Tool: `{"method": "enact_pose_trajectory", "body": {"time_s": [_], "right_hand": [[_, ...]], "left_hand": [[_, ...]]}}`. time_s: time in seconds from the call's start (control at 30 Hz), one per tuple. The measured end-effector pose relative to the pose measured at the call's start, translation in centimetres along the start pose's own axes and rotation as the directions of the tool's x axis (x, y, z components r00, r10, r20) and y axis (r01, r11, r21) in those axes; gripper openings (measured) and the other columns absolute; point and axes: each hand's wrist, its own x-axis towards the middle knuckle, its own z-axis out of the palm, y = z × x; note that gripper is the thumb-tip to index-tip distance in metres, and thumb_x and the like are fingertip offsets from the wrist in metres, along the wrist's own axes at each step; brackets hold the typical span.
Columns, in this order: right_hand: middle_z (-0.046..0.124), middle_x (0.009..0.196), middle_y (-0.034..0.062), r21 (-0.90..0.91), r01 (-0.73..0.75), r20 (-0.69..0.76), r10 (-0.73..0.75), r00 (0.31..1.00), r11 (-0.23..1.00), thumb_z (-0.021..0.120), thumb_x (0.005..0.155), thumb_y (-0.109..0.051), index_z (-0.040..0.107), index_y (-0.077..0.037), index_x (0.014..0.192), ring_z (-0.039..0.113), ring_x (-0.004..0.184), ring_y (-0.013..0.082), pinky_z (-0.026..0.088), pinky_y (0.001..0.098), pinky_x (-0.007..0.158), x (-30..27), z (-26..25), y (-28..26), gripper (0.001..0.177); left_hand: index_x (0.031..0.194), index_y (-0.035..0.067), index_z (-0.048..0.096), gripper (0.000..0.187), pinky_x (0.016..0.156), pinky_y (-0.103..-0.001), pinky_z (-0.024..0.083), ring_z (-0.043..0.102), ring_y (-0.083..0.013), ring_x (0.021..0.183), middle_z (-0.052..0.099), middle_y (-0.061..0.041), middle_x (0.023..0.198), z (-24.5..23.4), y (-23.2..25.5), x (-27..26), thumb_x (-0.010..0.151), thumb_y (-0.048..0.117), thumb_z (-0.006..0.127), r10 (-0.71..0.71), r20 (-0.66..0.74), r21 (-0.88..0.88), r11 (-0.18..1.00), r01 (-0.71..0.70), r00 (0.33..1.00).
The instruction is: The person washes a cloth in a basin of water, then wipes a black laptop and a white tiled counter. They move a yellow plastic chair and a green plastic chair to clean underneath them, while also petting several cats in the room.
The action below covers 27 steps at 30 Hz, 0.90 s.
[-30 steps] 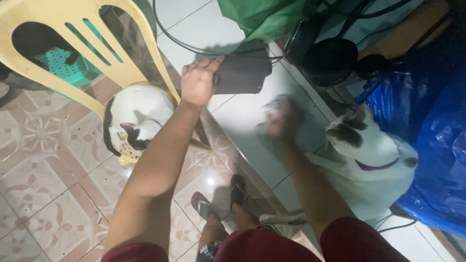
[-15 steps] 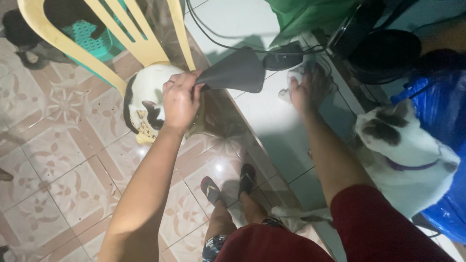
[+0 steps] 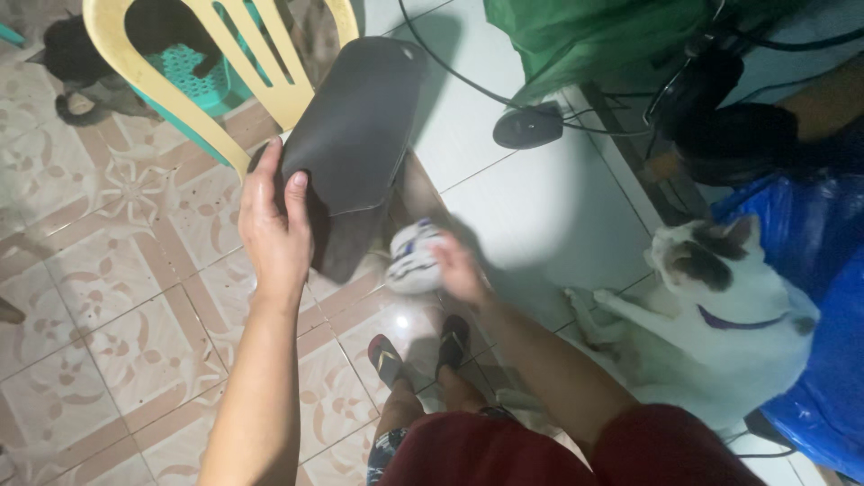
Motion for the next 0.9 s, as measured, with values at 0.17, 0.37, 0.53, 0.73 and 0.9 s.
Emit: {"method": "enact_pose_trajectory", "body": {"time_s": [0.17, 0.37, 0.53, 0.73, 0.9], "right_hand": [[0.058, 0.128, 0.0162, 0.112, 0.065, -0.487, -0.003, 0.874, 0.992, 0.065, 0.109, -0.021, 0.057, -0.006, 0.136, 0.058, 0.107, 0.0232, 0.050, 0.0322, 0.097, 1.8, -9.8, 4.9, 0.032], [0.038, 0.151, 0.0371, -0.714, -0.055, -0.391, -0.332, 0.859, 0.698, 0.071, 0.089, -0.052, 0.052, -0.005, 0.147, 0.030, 0.142, 0.0515, 0.025, 0.0616, 0.116, 6.3, -12.7, 2.4, 0.077], [0.051, 0.151, 0.0165, -0.528, 0.228, 0.015, -0.259, 0.966, 0.818, 0.068, 0.093, -0.034, 0.059, -0.010, 0.136, 0.049, 0.132, 0.0366, 0.041, 0.0522, 0.108, 4.3, -4.0, -2.1, 0.050], [0.072, 0.122, 0.0130, 0.242, -0.217, 0.074, 0.205, 0.976, 0.946, 0.063, 0.105, -0.026, 0.062, -0.007, 0.132, 0.071, 0.109, 0.0259, 0.056, 0.0385, 0.096, -0.2, -2.6, -0.1, 0.033], [0.070, 0.123, 0.0113, 0.860, -0.268, 0.253, 0.092, 0.963, 0.434, 0.054, 0.105, -0.023, 0.058, -0.005, 0.134, 0.069, 0.112, 0.0215, 0.055, 0.0395, 0.099, -4.9, -10.6, -0.1, 0.034]], "left_hand": [[0.147, 0.004, 0.042, 0.094, 0.105, -0.043, 0.044, 0.054, -0.0398, 0.130, 0.053, -0.025, 0.141, -2.5, 1.0, -1.4, 0.072, 0.026, 0.094, -0.142, 0.305, -0.059, 0.984, 0.168, 0.942], [0.154, 0.011, 0.034, 0.102, 0.103, -0.045, 0.046, 0.053, -0.0438, 0.128, 0.047, -0.023, 0.142, -1.8, 0.8, -5.4, 0.065, 0.003, 0.083, -0.341, 0.509, 0.130, 0.938, 0.321, 0.790], [0.139, 0.019, 0.059, 0.065, 0.095, -0.045, 0.053, 0.064, -0.0380, 0.117, 0.062, -0.017, 0.128, -1.1, 1.5, -5.9, 0.078, 0.014, 0.080, -0.296, 0.374, 0.179, 0.953, 0.245, 0.879], [0.132, 0.013, 0.066, 0.053, 0.095, -0.048, 0.050, 0.064, -0.0421, 0.114, 0.071, -0.023, 0.116, -0.9, 3.1, -4.2, 0.102, 0.052, 0.051, -0.368, 0.353, 0.144, 0.930, 0.339, 0.860], [0.126, 0.008, 0.071, 0.070, 0.101, -0.044, 0.048, 0.065, -0.0407, 0.117, 0.074, -0.024, 0.113, -0.6, 4.5, -4.8, 0.100, 0.064, 0.039, -0.488, 0.514, 0.136, 0.858, 0.495, 0.705]]}}
